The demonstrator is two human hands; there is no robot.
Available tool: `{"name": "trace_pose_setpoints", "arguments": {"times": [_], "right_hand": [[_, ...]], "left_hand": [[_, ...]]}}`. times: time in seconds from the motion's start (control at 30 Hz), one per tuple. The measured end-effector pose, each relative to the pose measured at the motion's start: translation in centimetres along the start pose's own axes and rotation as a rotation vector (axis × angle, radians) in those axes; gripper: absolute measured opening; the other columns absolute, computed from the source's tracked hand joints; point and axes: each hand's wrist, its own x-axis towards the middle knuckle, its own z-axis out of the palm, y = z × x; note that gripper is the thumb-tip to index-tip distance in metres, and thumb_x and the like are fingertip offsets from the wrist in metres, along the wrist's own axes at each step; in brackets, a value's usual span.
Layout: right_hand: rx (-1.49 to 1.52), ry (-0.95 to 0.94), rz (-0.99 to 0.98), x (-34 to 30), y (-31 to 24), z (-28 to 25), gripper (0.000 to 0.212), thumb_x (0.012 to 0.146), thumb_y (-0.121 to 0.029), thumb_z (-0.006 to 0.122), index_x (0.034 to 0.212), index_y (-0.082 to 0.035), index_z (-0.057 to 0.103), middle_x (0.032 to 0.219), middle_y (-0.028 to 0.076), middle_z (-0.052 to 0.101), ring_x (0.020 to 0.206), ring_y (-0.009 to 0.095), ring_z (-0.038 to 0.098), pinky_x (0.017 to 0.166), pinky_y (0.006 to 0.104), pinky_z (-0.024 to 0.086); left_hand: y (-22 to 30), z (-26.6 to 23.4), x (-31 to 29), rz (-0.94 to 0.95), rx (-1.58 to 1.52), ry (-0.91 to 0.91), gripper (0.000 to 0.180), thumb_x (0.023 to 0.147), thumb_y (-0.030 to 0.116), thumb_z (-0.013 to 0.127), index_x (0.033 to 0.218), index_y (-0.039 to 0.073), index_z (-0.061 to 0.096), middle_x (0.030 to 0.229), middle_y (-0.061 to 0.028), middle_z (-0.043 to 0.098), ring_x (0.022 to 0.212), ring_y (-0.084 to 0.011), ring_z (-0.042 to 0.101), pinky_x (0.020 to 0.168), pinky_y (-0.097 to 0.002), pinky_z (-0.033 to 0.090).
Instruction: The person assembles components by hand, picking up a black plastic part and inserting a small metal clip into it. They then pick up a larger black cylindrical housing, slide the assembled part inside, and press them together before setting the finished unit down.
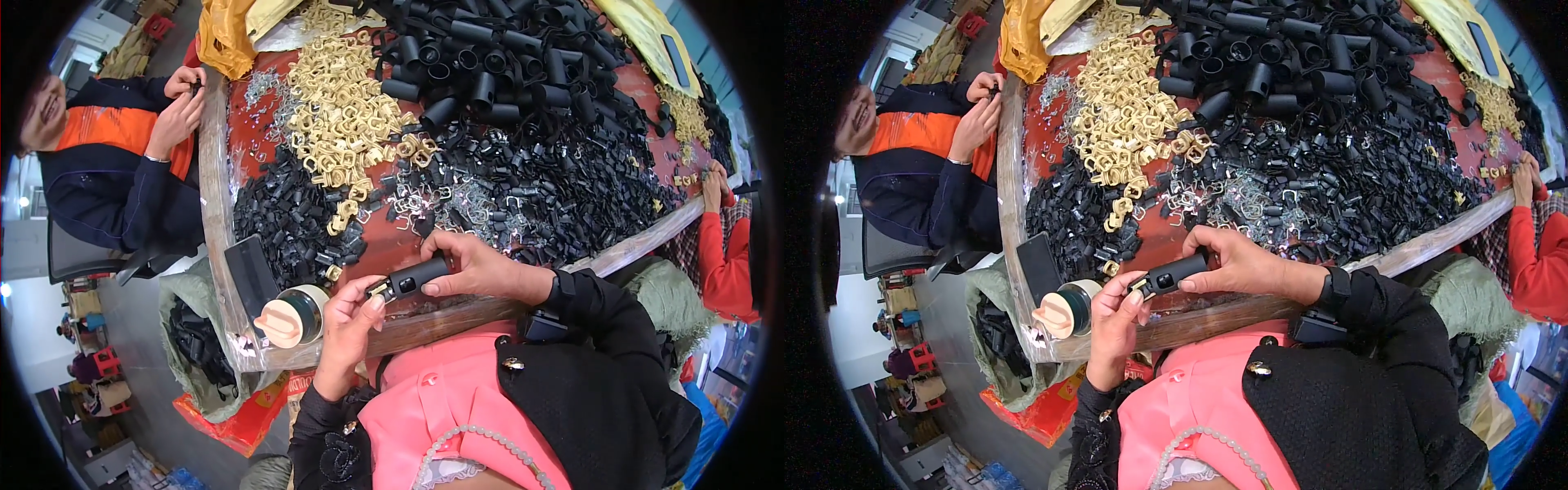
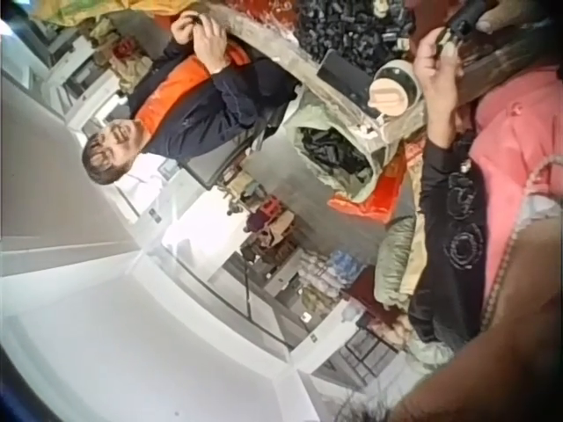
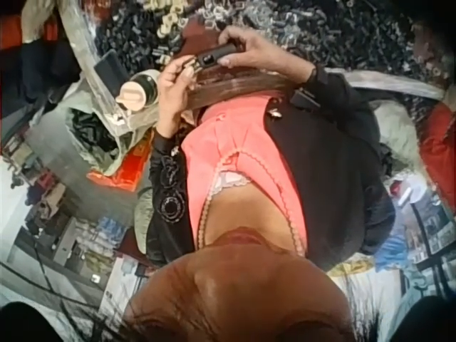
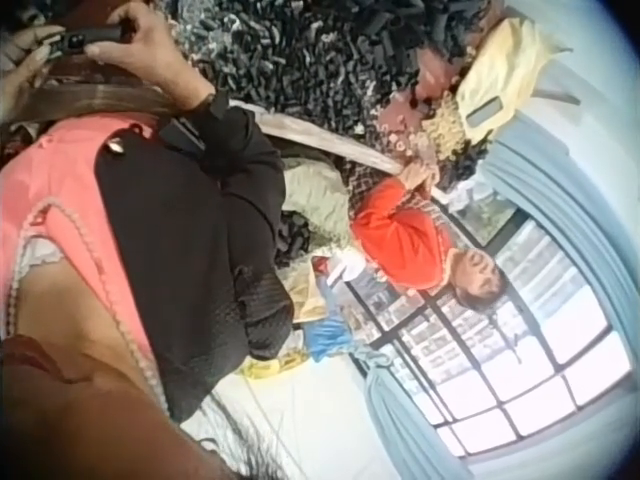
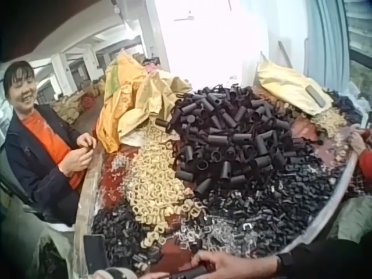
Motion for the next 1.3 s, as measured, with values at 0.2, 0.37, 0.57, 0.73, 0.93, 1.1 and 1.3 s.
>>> {"name": "trace_pose_setpoints", "arguments": {"times": [0.2, 0.37, 0.57, 0.73, 0.93, 1.1, 1.3], "right_hand": [[0.031, -0.005, 0.043, 0.0, 0.1, -0.2, 0.034, 0.072, -0.014, 0.069, 0.092, -0.001, 0.045, 0.077, 0.001, 0.050, 0.066, 0.005, 0.050, 0.053, 0.0184, 0.043], [0.016, -0.024, 0.033, -0.1, 0.0, -0.2, 0.034, 0.071, -0.013, 0.069, 0.093, -0.001, 0.045, 0.078, 0.001, 0.050, 0.068, 0.005, 0.050, 0.056, 0.0185, 0.043], [0.046, -0.058, 0.095, -0.3, -0.7, -0.2, 0.037, 0.068, -0.008, 0.071, 0.094, -0.002, 0.046, 0.086, 0.000, 0.047, 0.078, 0.006, 0.046, 0.067, 0.0198, 0.041], [-0.078, -0.056, 0.050, -0.5, -0.4, -0.3, 0.038, 0.066, -0.009, 0.072, 0.094, -0.002, 0.046, 0.086, 0.000, 0.047, 0.079, 0.006, 0.046, 0.068, 0.0204, 0.040], [-0.085, -0.011, -0.045, -0.8, -0.6, 0.5, 0.039, 0.067, -0.019, 0.073, 0.091, -0.001, 0.047, 0.084, 0.002, 0.053, 0.076, 0.008, 0.050, 0.062, 0.0236, 0.043], [-0.452, -0.055, -0.117, -1.0, -1.7, 0.2, 0.040, 0.068, -0.022, 0.072, 0.091, 0.000, 0.047, 0.083, 0.006, 0.054, 0.075, 0.011, 0.052, 0.062, 0.0253, 0.043], [-0.624, 0.005, -0.217, -1.2, -1.4, 1.0, 0.039, 0.070, -0.025, 0.069, 0.090, -0.001, 0.046, 0.079, 0.010, 0.055, 0.072, 0.019, 0.055, 0.061, 0.0286, 0.043]], "left_hand": [[-0.1, 0.1, 0.1, 0.013, -0.014, 0.008, 0.036, 0.078, 0.015, 0.060, 0.107, -0.002, 0.051, 0.073, -0.0018, 0.054, 0.058, -0.0062, 0.048, 0.054, -0.0181, 0.041], [0.1, -0.1, 0.1, 0.029, 0.010, -0.020, 0.035, 0.078, 0.015, 0.060, 0.108, -0.002, 0.051, 0.075, -0.0028, 0.055, 0.060, -0.0068, 0.050, 0.056, -0.0192, 0.044], [0.3, -0.1, -0.2, 0.034, 0.066, -0.012, 0.034, 0.078, 0.013, 0.060, 0.108, -0.002, 0.052, 0.078, -0.0036, 0.056, 0.062, -0.0070, 0.052, 0.057, -0.0195, 0.045], [0.6, -0.2, -0.3, 0.051, 0.116, -0.057, 0.033, 0.078, 0.012, 0.060, 0.107, -0.002, 0.052, 0.080, -0.0035, 0.057, 0.063, -0.0066, 0.052, 0.057, -0.0191, 0.045], [1.1, -0.1, -0.5, 0.006, 0.174, -0.079, 0.031, 0.079, 0.011, 0.060, 0.105, -0.003, 0.052, 0.078, -0.0030, 0.057, 0.062, -0.0058, 0.052, 0.057, -0.0185, 0.045], [1.0, 0.1, -0.3, -0.058, 0.183, -0.110, 0.031, 0.079, 0.011, 0.060, 0.105, -0.002, 0.053, 0.078, -0.0032, 0.057, 0.061, -0.0058, 0.052, 0.057, -0.0186, 0.045], [-0.1, 0.2, 0.2, -0.102, 0.122, -0.110, 0.037, 0.079, 0.011, 0.059, 0.111, -0.003, 0.049, 0.083, -0.0048, 0.058, 0.066, -0.0074, 0.055, 0.061, -0.0201, 0.046]]}}
